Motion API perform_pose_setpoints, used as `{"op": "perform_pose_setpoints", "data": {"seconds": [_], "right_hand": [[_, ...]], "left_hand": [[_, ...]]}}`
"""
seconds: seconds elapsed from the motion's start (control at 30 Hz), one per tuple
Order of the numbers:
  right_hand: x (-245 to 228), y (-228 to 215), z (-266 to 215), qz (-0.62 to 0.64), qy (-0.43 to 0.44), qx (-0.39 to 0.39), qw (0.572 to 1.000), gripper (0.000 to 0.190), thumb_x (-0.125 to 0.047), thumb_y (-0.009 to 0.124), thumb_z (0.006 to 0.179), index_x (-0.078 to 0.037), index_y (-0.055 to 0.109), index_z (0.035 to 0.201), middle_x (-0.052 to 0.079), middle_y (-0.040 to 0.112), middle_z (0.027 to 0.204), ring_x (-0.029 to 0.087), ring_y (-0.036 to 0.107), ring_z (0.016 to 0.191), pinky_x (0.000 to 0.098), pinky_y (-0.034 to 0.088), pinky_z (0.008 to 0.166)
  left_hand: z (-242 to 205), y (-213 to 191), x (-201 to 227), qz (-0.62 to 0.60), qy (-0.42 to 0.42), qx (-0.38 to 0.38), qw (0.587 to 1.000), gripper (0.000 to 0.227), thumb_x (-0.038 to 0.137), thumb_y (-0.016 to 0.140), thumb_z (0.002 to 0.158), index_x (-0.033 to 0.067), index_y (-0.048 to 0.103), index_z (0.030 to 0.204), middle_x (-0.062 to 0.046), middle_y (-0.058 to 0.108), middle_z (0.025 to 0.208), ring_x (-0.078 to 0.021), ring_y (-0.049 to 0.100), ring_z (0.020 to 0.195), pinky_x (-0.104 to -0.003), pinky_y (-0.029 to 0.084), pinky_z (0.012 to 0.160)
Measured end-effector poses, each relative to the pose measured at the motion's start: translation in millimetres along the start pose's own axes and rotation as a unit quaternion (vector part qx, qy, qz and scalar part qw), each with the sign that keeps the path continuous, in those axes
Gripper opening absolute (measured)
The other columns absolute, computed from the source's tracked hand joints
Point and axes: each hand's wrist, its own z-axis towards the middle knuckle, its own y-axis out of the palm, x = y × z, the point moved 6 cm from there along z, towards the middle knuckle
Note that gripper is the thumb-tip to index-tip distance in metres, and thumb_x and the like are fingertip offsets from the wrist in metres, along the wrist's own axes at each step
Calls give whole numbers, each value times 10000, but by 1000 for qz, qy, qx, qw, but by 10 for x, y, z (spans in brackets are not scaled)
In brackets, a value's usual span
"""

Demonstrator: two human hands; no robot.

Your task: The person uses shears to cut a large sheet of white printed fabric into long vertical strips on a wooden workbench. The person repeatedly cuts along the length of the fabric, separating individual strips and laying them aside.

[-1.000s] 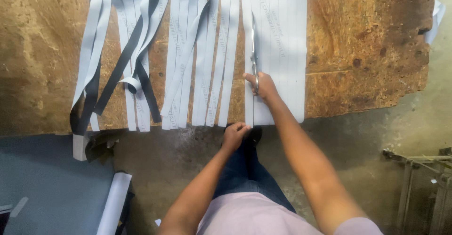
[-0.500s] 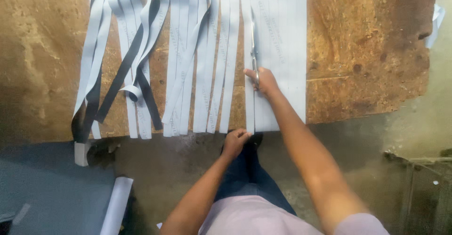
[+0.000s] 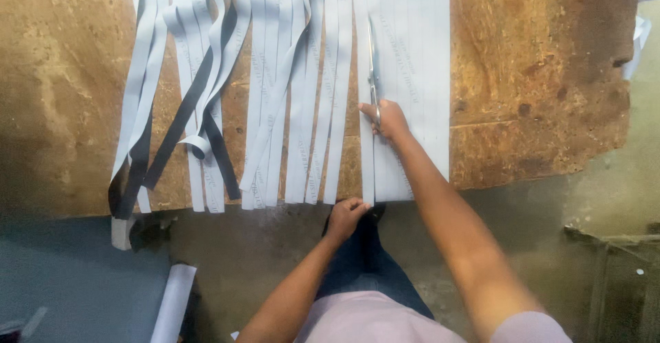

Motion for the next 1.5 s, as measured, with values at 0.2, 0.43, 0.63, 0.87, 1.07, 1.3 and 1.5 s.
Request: {"op": "perform_pose_setpoints", "data": {"seconds": [0.2,0.43,0.63,0.87,1.07,1.3,1.5], "right_hand": [[-342,-33,271,26,-16,0,1000,524,-536,864,864,-62,640,851,122,594,633,185,660,530,339,593,463],[-287,-21,407,12,-16,24,1000,472,-458,868,870,-41,649,864,143,602,628,212,678,515,324,590,449],[-349,-62,503,-32,-14,25,999,470,-480,822,892,-39,662,866,128,629,613,209,679,499,336,601,441],[-672,-50,749,60,-9,9,998,477,-445,866,867,-20,650,901,115,584,646,185,649,502,316,610,421],[-528,-54,967,61,-24,12,998,460,-398,886,875,-3,649,880,118,582,640,180,646,500,307,604,410],[-573,-51,1116,86,-21,10,996,457,-395,905,859,-7,665,902,108,598,651,174,639,499,301,593,403],[-979,-64,1276,73,-27,6,997,486,-437,894,866,-14,656,901,93,589,641,166,639,501,308,602,400]], "left_hand": [[142,52,-89,-2,-8,-7,1000,234,413,807,951,194,859,1019,-99,825,994,-310,775,1034,-429,602,875],[140,76,-196,6,-1,-21,1000,245,434,804,957,208,861,1037,-78,828,974,-280,780,1028,-410,602,847],[130,21,-115,-1,-2,-28,1000,247,387,806,956,170,865,1058,-113,833,1013,-318,777,1043,-442,603,883],[108,-11,-90,6,-19,-44,999,262,409,807,961,175,863,1066,-101,832,1006,-301,779,1030,-424,602,866],[169,50,-231,22,-44,-59,997,277,469,803,954,225,867,1068,-58,835,1023,-278,775,1045,-416,600,873],[195,37,-184,18,-23,-63,998,221,419,811,941,224,872,1027,-45,834,1042,-275,769,1089,-418,601,902],[143,-23,-81,-1,-15,-65,998,209,390,826,930,218,878,1038,-27,843,1049,-250,775,1092,-401,599,904]]}}
